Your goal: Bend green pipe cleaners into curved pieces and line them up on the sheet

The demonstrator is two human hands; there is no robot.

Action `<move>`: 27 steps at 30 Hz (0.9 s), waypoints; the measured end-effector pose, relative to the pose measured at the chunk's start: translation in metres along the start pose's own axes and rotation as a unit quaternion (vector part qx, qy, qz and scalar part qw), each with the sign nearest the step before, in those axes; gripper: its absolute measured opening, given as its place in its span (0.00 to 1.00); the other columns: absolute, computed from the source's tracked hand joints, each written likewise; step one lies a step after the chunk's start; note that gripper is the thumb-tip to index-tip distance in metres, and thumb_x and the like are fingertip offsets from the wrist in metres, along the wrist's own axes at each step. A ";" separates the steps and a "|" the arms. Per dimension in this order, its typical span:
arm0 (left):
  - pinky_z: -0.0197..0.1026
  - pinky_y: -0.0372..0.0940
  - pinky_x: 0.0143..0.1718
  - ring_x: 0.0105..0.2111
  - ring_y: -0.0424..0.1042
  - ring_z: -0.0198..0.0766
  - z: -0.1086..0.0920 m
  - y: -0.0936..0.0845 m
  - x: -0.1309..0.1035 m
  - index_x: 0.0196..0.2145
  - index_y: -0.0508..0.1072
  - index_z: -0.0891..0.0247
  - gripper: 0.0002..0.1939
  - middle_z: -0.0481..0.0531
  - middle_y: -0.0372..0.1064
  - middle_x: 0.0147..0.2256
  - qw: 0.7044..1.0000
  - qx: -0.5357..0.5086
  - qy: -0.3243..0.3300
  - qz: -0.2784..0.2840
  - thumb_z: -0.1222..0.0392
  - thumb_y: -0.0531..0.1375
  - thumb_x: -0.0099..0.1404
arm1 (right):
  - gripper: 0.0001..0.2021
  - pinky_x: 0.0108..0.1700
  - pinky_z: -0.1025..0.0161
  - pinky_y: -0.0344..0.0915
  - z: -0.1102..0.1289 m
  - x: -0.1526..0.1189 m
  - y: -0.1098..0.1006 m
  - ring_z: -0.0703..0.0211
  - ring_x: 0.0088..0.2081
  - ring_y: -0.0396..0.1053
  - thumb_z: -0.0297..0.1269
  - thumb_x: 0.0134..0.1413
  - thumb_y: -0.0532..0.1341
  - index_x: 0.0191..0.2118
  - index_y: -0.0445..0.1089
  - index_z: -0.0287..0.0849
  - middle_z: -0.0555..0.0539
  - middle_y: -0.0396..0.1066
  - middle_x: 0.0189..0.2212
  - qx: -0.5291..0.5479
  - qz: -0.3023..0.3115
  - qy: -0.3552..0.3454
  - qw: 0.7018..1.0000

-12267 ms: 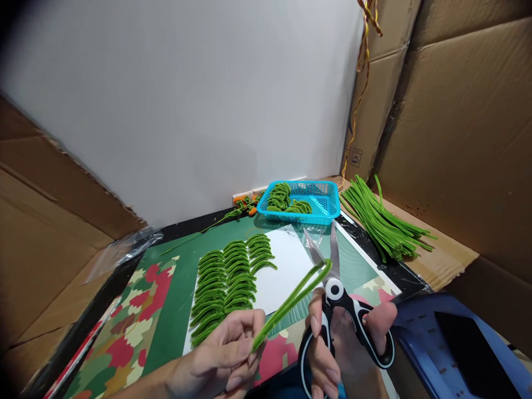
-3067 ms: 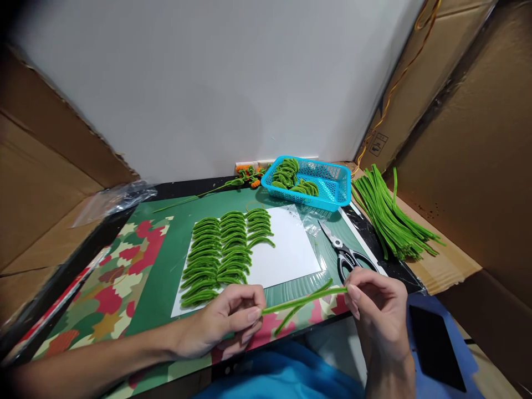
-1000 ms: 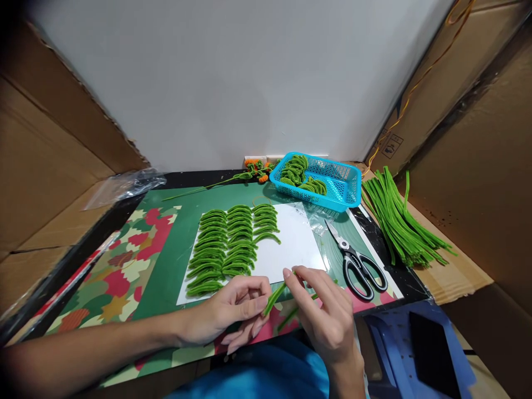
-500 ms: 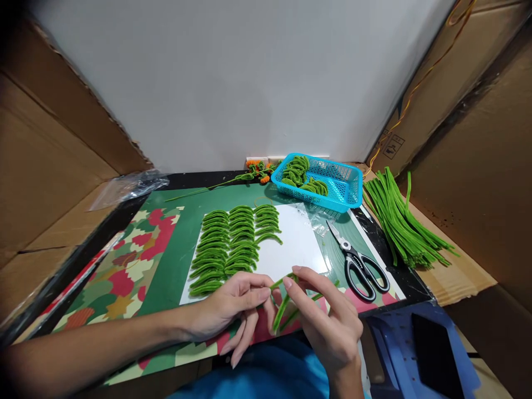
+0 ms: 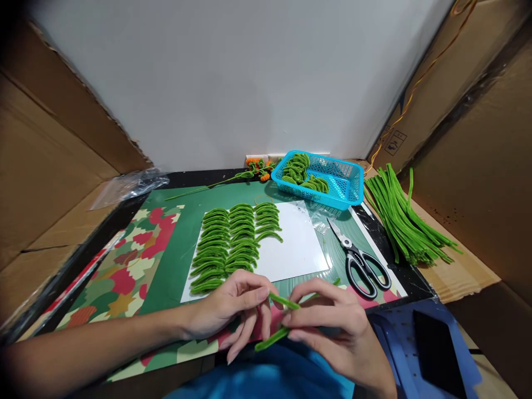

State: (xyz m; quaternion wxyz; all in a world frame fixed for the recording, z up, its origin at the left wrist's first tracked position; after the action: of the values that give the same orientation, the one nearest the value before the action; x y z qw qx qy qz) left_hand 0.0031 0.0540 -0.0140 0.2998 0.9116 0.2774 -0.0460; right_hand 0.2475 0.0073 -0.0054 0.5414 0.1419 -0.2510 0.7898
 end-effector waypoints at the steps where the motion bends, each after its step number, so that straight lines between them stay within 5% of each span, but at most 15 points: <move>1: 0.28 0.52 0.08 0.12 0.72 0.33 0.000 0.001 -0.001 0.45 0.76 0.68 0.25 0.60 0.83 0.32 1.000 0.005 -0.003 0.005 0.39 0.63 0.76 | 0.13 0.42 0.64 0.79 0.000 0.000 0.000 0.56 0.41 0.81 0.23 0.63 0.72 0.49 0.85 0.45 0.44 0.79 0.42 0.014 0.002 -0.005 1.000; 12: 0.29 0.53 0.10 0.13 0.72 0.33 0.001 -0.002 0.001 0.44 0.82 0.73 0.31 0.64 0.82 0.30 1.000 0.013 0.017 0.005 0.38 0.57 0.79 | 0.08 0.35 0.62 0.74 -0.001 0.002 0.001 0.57 0.32 0.77 0.22 0.61 0.74 0.42 0.80 0.40 0.45 0.79 0.32 -0.055 -0.023 -0.047 0.997; 27: 0.28 0.56 0.09 0.10 0.71 0.34 0.009 -0.003 0.005 0.43 0.69 0.65 0.22 0.59 0.82 0.29 0.997 -0.023 0.052 -0.050 0.40 0.60 0.79 | 0.11 0.36 0.63 0.76 0.002 0.000 -0.002 0.57 0.31 0.79 0.18 0.64 0.68 0.43 0.77 0.43 0.47 0.80 0.33 -0.124 -0.028 -0.039 0.991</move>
State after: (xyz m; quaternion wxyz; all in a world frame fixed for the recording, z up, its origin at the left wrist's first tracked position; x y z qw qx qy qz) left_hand 0.0063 0.0536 -0.0243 0.3029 0.8908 0.3387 -0.0072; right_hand 0.2494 0.0067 -0.0029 0.5666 0.1116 -0.3642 0.7307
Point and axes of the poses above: each hand's wrist, its own x-axis towards the middle knuckle, its own y-axis out of the palm, z = x × y, the point moved 1 cm from there along x, towards the middle knuckle
